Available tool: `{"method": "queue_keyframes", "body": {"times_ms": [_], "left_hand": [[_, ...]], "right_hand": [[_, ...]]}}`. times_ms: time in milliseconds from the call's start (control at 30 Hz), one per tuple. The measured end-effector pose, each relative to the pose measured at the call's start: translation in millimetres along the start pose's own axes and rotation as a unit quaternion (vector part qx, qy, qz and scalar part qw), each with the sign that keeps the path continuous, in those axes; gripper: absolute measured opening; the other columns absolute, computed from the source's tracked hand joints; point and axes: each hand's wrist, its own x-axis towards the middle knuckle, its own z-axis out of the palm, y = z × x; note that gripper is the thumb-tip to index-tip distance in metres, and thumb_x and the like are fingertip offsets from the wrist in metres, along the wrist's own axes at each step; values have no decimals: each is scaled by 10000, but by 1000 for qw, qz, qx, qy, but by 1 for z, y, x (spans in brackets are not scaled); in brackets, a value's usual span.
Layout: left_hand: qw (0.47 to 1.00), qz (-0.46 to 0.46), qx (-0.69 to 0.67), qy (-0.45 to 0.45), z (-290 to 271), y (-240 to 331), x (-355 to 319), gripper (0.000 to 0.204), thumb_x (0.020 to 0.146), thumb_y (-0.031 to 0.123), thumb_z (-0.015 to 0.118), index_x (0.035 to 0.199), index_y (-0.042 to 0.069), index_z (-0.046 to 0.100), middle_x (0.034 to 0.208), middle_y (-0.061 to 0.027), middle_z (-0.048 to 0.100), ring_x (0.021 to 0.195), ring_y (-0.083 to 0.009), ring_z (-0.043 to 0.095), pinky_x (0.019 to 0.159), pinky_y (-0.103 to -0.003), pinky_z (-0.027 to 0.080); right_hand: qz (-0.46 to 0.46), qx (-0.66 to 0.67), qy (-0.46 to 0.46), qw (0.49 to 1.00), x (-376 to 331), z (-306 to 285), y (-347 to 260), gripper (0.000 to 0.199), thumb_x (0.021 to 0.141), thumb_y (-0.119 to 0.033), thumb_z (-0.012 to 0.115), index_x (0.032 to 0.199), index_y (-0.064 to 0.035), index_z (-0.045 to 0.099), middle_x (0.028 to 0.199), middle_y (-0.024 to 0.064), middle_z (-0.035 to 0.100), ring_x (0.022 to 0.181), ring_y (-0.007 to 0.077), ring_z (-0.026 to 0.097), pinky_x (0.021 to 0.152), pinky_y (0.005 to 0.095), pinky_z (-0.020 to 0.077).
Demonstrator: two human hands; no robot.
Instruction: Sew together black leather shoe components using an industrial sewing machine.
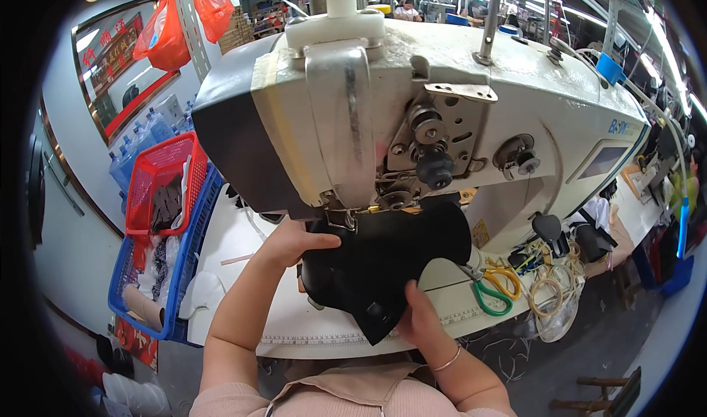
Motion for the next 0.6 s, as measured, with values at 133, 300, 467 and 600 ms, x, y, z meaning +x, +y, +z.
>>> {"method": "queue_keyframes", "body": {"times_ms": [133,300,467,600], "left_hand": [[998,48,37,21,7,8,-5,541,605,-12,708,1117,-18,531,1039,-79,574,946,-174,544,853,-285,435],[997,72,-4,36,9,-1,-2,548,605,-11,706,1120,-29,518,1019,-79,583,924,-176,556,846,-285,440],[998,40,-33,27,8,-8,-2,593,639,-23,707,1173,-25,447,1140,-114,503,1053,-192,489,922,-283,367],[998,32,-14,51,9,-11,-3,555,646,-7,716,1145,-19,474,1123,-106,517,1050,-180,489,930,-282,359]], "right_hand": [[-136,-151,-87,975,7,-10,-8,304,863,-63,532,1162,-15,517,1157,113,560,1039,216,563,920,337,440],[-204,-179,-82,959,10,-15,-13,286,831,14,548,1116,-11,553,1110,105,587,1020,204,570,898,320,450],[-212,-192,-69,956,12,-4,-27,175,827,2,580,998,6,616,1005,71,627,914,140,586,833,258,449],[-217,-208,-77,951,14,1,-36,182,823,-7,590,1003,8,615,1000,68,628,909,136,585,825,253,448]]}}
